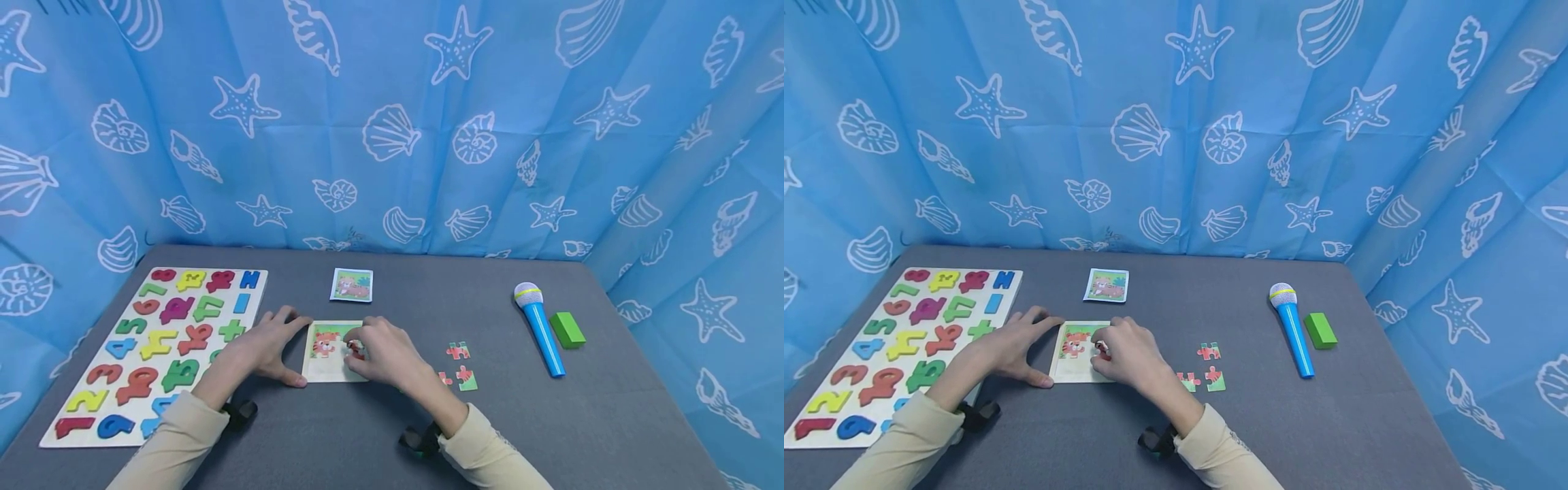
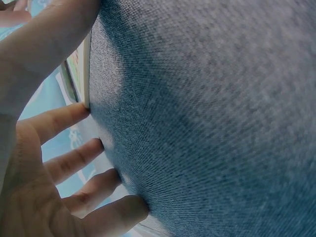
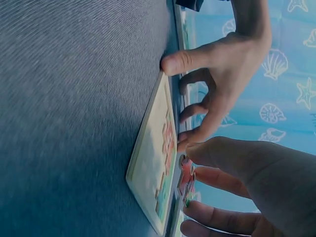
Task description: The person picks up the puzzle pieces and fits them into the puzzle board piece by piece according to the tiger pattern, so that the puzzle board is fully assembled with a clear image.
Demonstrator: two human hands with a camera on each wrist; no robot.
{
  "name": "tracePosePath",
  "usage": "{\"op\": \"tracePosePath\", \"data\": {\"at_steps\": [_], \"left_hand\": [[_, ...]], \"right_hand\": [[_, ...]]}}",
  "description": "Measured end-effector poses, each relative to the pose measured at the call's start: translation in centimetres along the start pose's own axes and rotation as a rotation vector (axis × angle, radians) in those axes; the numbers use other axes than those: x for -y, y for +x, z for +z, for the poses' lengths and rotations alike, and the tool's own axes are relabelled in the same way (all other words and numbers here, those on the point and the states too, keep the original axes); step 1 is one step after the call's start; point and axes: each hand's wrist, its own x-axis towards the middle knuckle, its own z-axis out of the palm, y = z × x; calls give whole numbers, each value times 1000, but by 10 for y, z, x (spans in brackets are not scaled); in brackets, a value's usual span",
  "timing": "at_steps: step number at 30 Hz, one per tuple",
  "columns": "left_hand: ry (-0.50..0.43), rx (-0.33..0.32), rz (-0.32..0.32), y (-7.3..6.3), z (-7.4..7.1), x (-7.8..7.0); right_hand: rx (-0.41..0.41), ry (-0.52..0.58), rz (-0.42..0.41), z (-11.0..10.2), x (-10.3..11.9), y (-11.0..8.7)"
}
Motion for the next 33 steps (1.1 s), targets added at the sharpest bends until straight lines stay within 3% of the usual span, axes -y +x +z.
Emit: {"op": "tracePosePath", "data": {"at_steps": [15, 33], "left_hand": [[10, -16, 25, 1, 2, 2], [18, -15, 52, -1, -1, 1]], "right_hand": [[14, -67, -12, 16, 17, 20], [-15, -136, 24, 25, 17, 28]]}}
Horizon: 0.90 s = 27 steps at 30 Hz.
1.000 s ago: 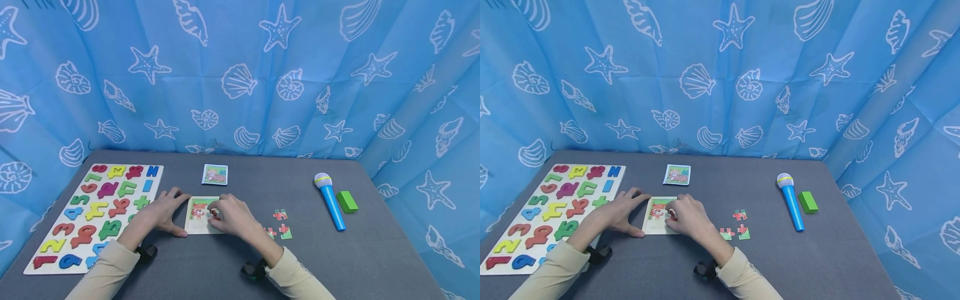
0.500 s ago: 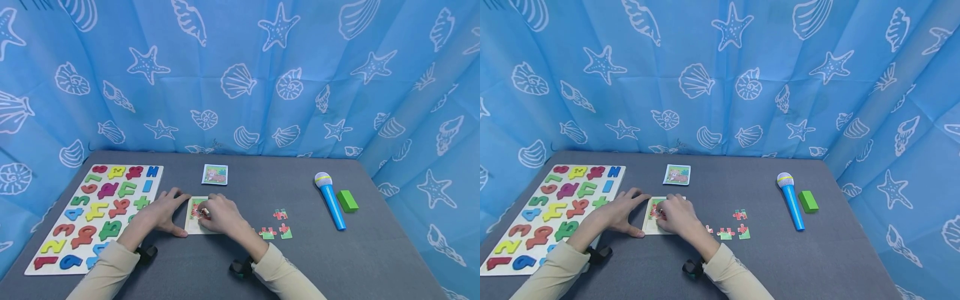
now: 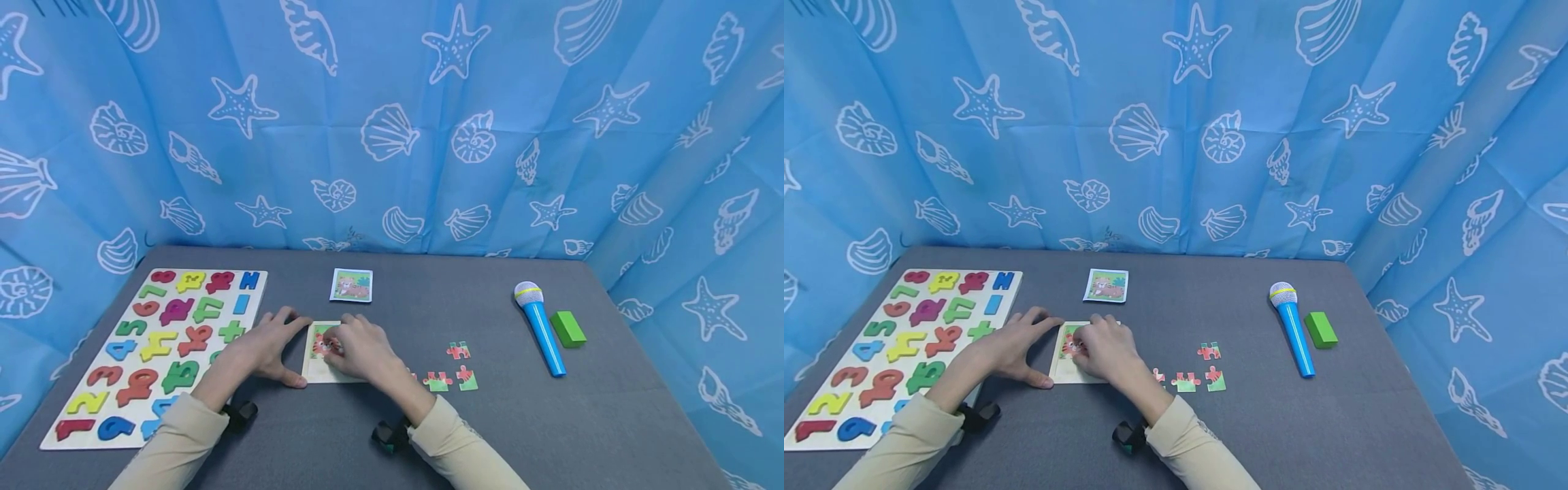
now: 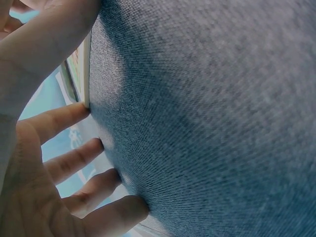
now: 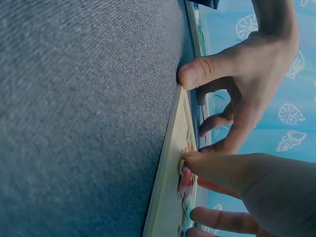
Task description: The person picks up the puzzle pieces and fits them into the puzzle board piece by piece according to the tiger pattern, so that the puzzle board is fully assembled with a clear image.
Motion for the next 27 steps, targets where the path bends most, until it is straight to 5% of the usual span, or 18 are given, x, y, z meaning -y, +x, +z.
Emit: {"op": "tracePosePath", "data": {"at_steps": [27], "left_hand": [[-6, 9, -24, 3, 1, 0]], "right_hand": [[44, 18, 40, 0, 1, 1]]}}
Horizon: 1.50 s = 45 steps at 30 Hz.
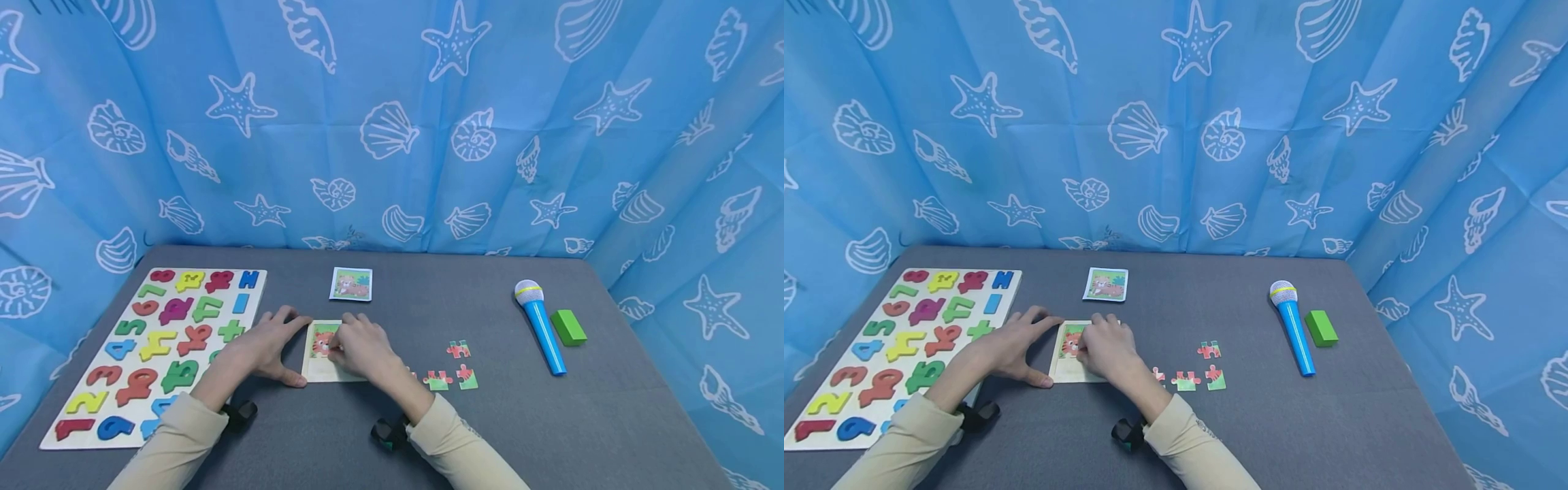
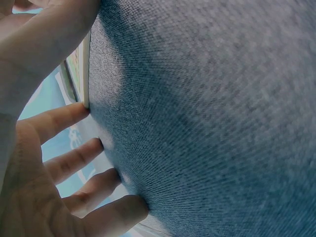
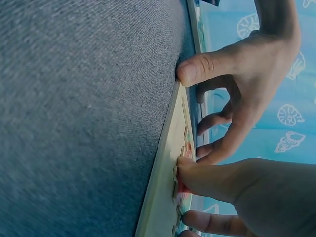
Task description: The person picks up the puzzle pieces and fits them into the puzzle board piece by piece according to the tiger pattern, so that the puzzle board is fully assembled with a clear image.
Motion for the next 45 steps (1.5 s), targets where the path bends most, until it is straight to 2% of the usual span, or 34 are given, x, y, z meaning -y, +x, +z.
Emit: {"op": "tracePosePath", "data": {"at_steps": [5, 17, 25, 33, 38, 45], "left_hand": [[-3, -2, 2, 0, -1, 0], [-4, 10, 0, 1, -1, 1], [-5, 3, 16, 0, -2, 0], [15, 7, 4, -2, -3, -2], [10, 6, 9, -3, -3, -3], [8, 7, 5, -3, -3, -3]], "right_hand": [[0, -25, -16, 1, 1, -1], [6, 7, -11, -4, -5, -3], [19, 25, -54, -4, -8, -5], [2, -43, -141, 1, -6, -7], [5, -7, -128, -3, -7, -11], [-42, 33, -105, -16, -19, -20]]}}
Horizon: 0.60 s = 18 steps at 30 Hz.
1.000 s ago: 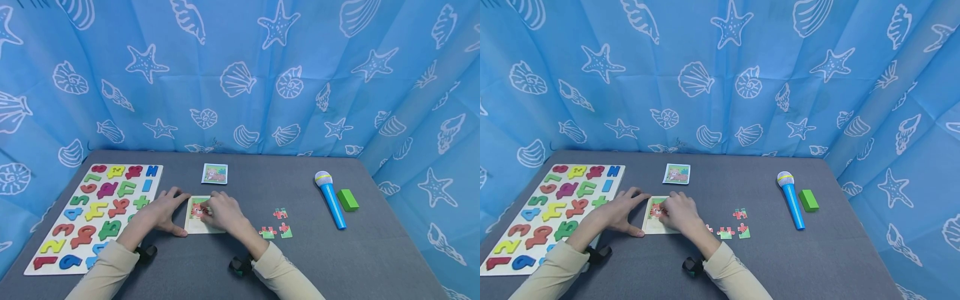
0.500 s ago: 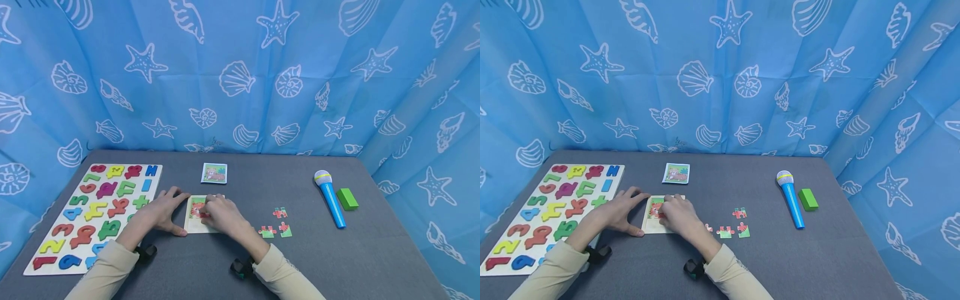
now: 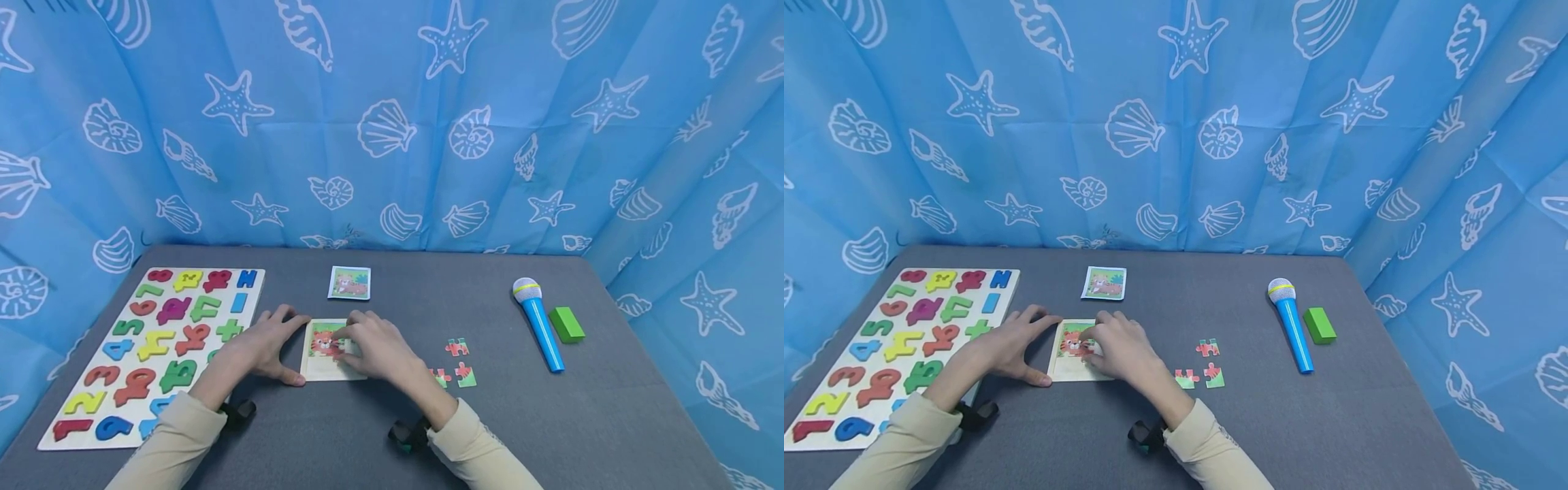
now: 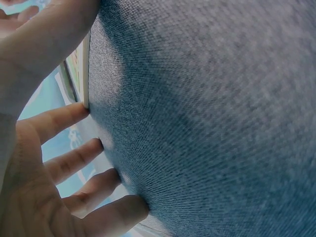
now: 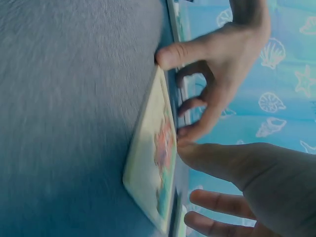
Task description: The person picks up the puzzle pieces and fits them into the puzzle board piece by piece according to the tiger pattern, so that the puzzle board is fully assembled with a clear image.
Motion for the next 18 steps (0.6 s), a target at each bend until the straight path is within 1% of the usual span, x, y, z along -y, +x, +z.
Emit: {"op": "tracePosePath", "data": {"at_steps": [4, 8, 18], "left_hand": [[-3, -1, -13, 1, 1, 1], [0, -7, -12, 2, 2, 3], [0, -12, 5, 0, 1, 1]], "right_hand": [[-2, 17, 9, -8, -11, -9], [-8, 22, 27, -15, -24, -18], [-1, -6, 136, -32, -66, -51]]}}
